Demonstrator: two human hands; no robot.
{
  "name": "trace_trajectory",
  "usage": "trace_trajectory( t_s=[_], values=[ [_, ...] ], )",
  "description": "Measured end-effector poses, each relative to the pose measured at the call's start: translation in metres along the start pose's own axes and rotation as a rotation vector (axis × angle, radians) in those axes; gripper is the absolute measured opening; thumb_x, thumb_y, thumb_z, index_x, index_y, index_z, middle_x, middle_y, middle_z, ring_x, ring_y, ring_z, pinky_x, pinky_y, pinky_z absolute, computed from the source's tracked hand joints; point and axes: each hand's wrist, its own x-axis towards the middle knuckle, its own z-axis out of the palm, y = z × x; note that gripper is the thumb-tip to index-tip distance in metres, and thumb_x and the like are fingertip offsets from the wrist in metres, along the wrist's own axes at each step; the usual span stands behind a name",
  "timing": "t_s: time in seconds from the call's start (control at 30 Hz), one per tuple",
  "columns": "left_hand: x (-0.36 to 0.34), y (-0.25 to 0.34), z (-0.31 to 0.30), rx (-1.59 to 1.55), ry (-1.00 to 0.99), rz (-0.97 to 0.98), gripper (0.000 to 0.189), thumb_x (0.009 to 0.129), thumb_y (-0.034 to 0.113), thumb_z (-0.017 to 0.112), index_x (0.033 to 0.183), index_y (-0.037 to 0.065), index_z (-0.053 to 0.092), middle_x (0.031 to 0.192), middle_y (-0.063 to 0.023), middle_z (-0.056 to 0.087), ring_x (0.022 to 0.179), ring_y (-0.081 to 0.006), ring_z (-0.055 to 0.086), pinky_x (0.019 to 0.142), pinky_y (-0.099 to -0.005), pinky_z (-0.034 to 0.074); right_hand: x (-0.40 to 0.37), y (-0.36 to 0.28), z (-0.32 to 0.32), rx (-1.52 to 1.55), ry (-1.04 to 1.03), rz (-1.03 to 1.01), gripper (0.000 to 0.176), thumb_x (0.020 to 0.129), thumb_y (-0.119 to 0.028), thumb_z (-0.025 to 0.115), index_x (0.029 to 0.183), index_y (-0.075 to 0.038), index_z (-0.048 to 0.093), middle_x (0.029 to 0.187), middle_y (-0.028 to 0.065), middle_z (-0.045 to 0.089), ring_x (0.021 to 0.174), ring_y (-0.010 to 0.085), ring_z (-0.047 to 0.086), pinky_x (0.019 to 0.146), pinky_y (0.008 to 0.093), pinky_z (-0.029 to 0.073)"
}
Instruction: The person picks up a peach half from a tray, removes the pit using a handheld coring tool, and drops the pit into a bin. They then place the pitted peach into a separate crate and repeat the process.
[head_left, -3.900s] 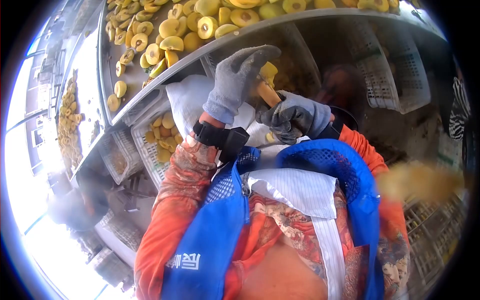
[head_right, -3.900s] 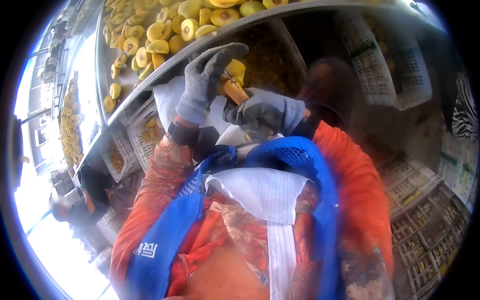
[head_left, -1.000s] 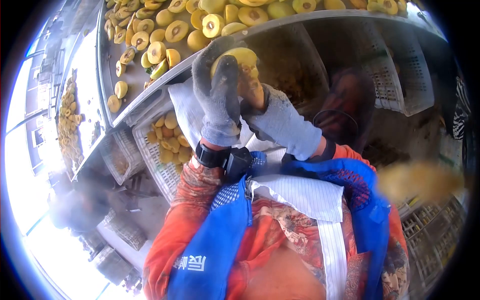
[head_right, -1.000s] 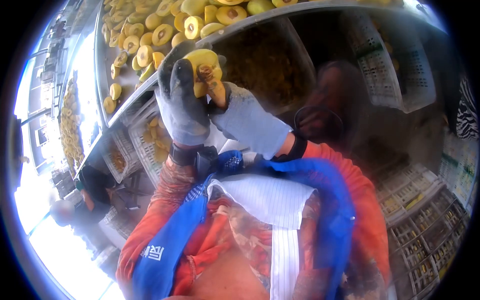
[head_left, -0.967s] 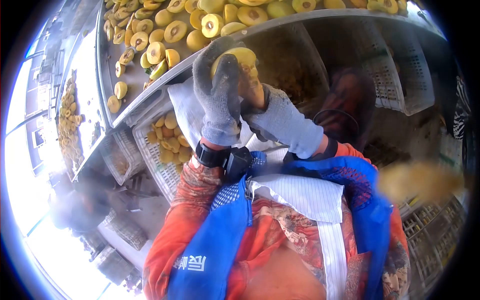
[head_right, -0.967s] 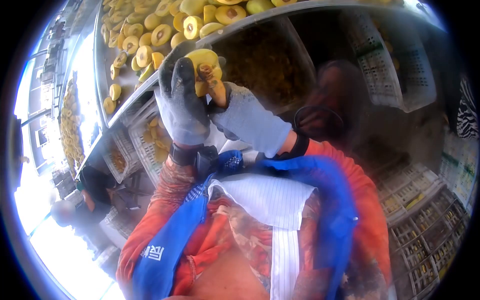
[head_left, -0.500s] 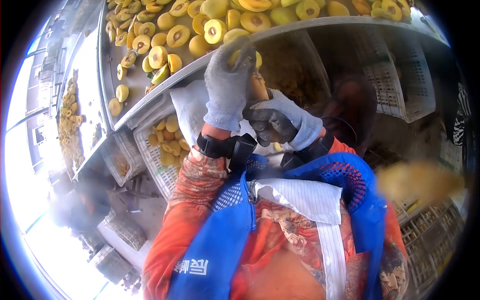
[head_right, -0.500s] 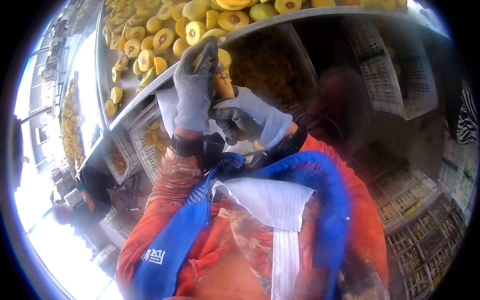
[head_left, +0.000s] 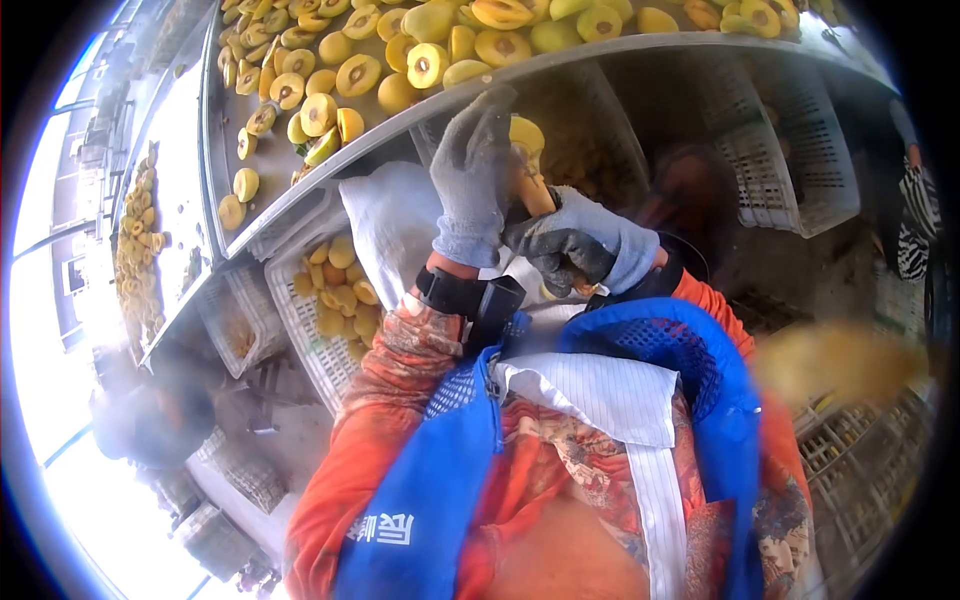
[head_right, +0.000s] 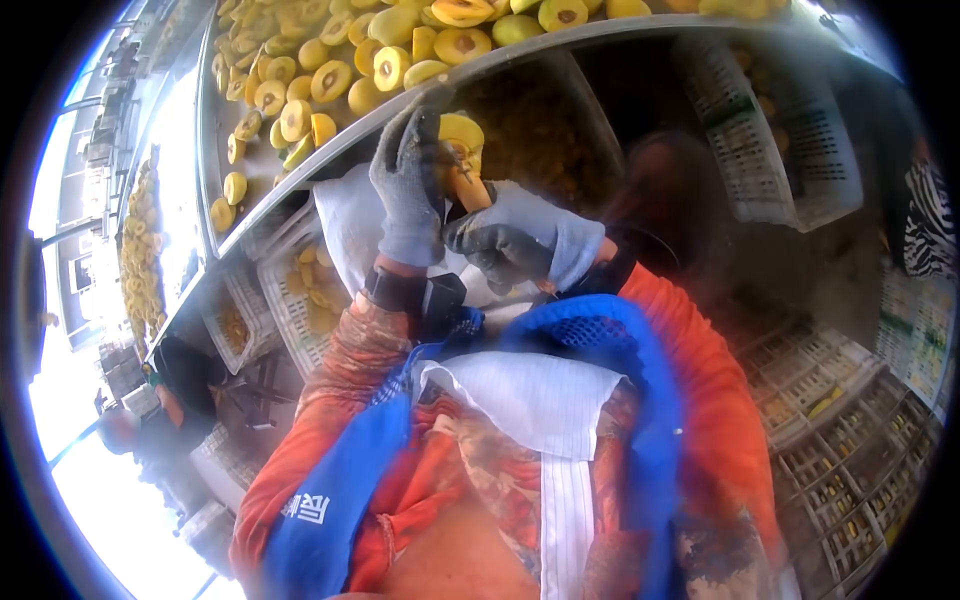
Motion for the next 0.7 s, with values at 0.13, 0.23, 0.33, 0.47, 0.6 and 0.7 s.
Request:
trace_trajectory(
  t_s=[0.13,0.23,0.33,0.47,0.6,0.7],
  values=[
    [-0.009,-0.004,0.000,-0.042,-0.031,-0.047,0.029,0.089,0.003,0.057,0.118,-0.002,0.059,0.125,-0.0108,0.060,0.107,-0.0176,0.061,0.091,-0.0286,0.049,-0.002,0.003,-0.005,-0.334,0.039,-0.086,0.013,0.079,-0.013,0.062,0.073,-0.002,0.062,0.054,0.0030,0.052,0.048,0.0135,0.054,0.046,0.0273,0.040],
    [-0.007,0.000,-0.004,-0.240,-0.022,0.020,0.031,0.086,-0.001,0.060,0.116,0.000,0.061,0.123,-0.0117,0.061,0.106,-0.0186,0.062,0.089,-0.0298,0.050,-0.013,-0.008,0.005,-0.022,-0.028,-0.003,0.004,0.076,-0.005,0.060,0.076,-0.003,0.063,0.061,0.0035,0.053,0.052,0.0133,0.054,0.048,0.0281,0.040],
    [-0.005,0.010,-0.009,0.036,-0.099,0.196,0.031,0.085,-0.001,0.060,0.116,0.002,0.063,0.120,-0.0121,0.063,0.104,-0.0186,0.063,0.087,-0.0297,0.051,-0.011,0.001,0.003,0.038,-0.108,-0.113,0.005,0.080,-0.006,0.059,0.078,-0.003,0.063,0.062,0.0030,0.054,0.053,0.0108,0.052,0.048,0.0255,0.038],
    [0.008,0.014,-0.006,0.191,-0.201,0.015,0.026,0.089,0.008,0.061,0.115,0.003,0.064,0.111,-0.0110,0.067,0.099,-0.0182,0.064,0.085,-0.0284,0.050,-0.013,0.000,0.001,0.224,-0.123,0.008,0.004,0.080,-0.005,0.059,0.082,-0.002,0.061,0.066,0.0011,0.054,0.054,0.0069,0.049,0.048,0.0198,0.035],
    [0.003,0.016,0.004,0.024,-0.152,0.115,0.027,0.090,0.007,0.061,0.116,0.003,0.063,0.113,-0.0101,0.067,0.100,-0.0168,0.064,0.085,-0.0280,0.050,-0.010,0.005,0.005,0.482,-0.330,-0.055,0.013,0.077,-0.005,0.061,0.090,-0.001,0.058,0.069,-0.0015,0.053,0.054,0.0043,0.046,0.050,0.0168,0.034],
    [0.005,0.016,-0.006,0.307,-0.187,0.476,0.028,0.090,0.006,0.060,0.118,0.001,0.061,0.116,-0.0090,0.066,0.100,-0.0154,0.063,0.086,-0.0280,0.050,-0.016,0.000,0.010,0.390,-0.271,-0.106,0.012,0.077,-0.009,0.062,0.086,-0.003,0.059,0.069,-0.0024,0.052,0.058,0.0038,0.046,0.052,0.0189,0.035]
  ],
)
